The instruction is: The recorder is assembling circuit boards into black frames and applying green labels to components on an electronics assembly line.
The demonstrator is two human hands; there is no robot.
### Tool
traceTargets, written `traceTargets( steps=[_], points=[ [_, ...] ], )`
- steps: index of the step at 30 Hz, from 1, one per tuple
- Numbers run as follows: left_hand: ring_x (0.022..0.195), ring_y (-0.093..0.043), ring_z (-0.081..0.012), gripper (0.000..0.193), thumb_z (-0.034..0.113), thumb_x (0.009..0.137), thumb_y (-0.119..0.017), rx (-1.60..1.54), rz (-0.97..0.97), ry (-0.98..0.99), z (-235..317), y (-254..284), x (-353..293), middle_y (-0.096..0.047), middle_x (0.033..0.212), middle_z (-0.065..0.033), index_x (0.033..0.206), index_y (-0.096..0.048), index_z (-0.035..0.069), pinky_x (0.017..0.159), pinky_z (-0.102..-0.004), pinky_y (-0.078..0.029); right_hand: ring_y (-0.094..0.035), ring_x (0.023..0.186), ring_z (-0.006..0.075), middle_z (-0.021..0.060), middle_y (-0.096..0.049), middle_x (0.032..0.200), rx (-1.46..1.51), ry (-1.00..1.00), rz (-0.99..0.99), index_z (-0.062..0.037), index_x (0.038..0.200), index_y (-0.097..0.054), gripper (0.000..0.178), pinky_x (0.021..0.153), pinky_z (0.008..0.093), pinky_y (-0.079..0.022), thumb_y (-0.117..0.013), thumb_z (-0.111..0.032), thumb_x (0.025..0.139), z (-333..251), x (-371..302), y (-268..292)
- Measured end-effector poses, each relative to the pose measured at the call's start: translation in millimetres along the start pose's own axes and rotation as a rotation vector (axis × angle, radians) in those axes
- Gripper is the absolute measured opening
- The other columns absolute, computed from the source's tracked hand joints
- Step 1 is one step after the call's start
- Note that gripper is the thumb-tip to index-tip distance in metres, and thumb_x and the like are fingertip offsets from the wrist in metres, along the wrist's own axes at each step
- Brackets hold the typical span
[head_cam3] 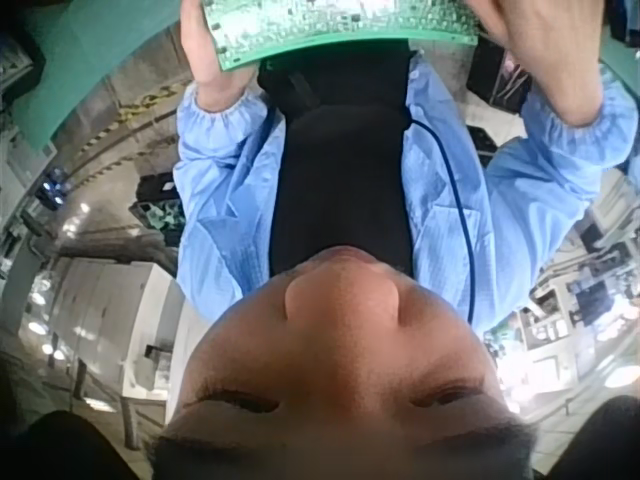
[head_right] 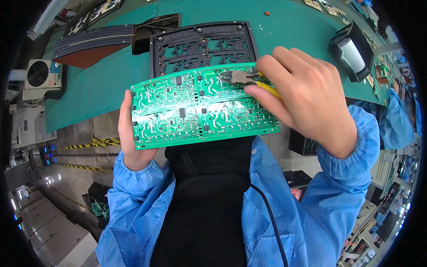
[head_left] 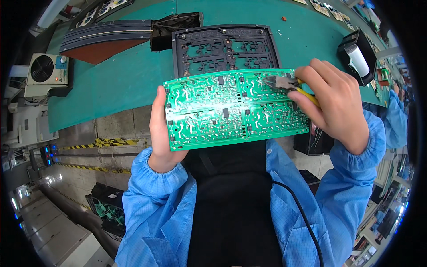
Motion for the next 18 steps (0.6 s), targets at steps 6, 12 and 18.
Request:
traceTargets(
  steps=[6, 12, 18],
  points=[
    [0.113, -0.066, -0.0277, 0.057, 0.047, 0.107, -0.036, -0.085, -0.047, 0.021, 8.9, 4.1, -1.5, -0.064, 0.13, -0.0147, 0.139, -0.052, 0.002, 0.098, -0.0419, -0.053, -0.055, 0.069, 0.0305, 0.0108, -0.05, 0.08, 0.088, -0.032, -0.09, -0.0022, 0.097, -0.059, 0.034, 0.059, 0.0402, -0.044, -0.072, -0.03, 0.083, -11.9, -14.4, 11.1],
    [0.112, -0.066, -0.0286, 0.054, 0.046, 0.107, -0.038, -0.127, -0.034, 0.053, 11.0, 9.8, 2.1, -0.065, 0.129, -0.0141, 0.134, -0.056, 0.002, 0.097, -0.043, -0.054, -0.056, 0.072, 0.0328, 0.0126, -0.054, 0.081, 0.252, -0.119, -0.049, 0.0008, 0.101, -0.059, 0.028, 0.062, 0.0377, -0.045, -0.068, -0.022, 0.087, 2.6, -15.3, 13.7],
    [0.11, -0.066, -0.0281, 0.052, 0.044, 0.107, -0.039, -0.209, -0.033, 0.082, 13.8, 11.7, 7.1, -0.066, 0.125, -0.0131, 0.131, -0.058, 0.003, 0.099, -0.0436, -0.052, -0.064, 0.104, 0.0363, 0.0199, -0.066, 0.112, 0.117, -0.73, -0.029, 0.0005, 0.119, -0.059, 0.03, 0.088, 0.0406, -0.049, -0.058, -0.023, 0.101, 101.1, -42.7, -38.4]
  ],
)
Point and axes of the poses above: each hand's wrist, its own x-axis towards the middle knuckle, its own y-axis out of the back of the hand, z = x × y, the point moved 1 cm from there along x, towards the middle knuckle
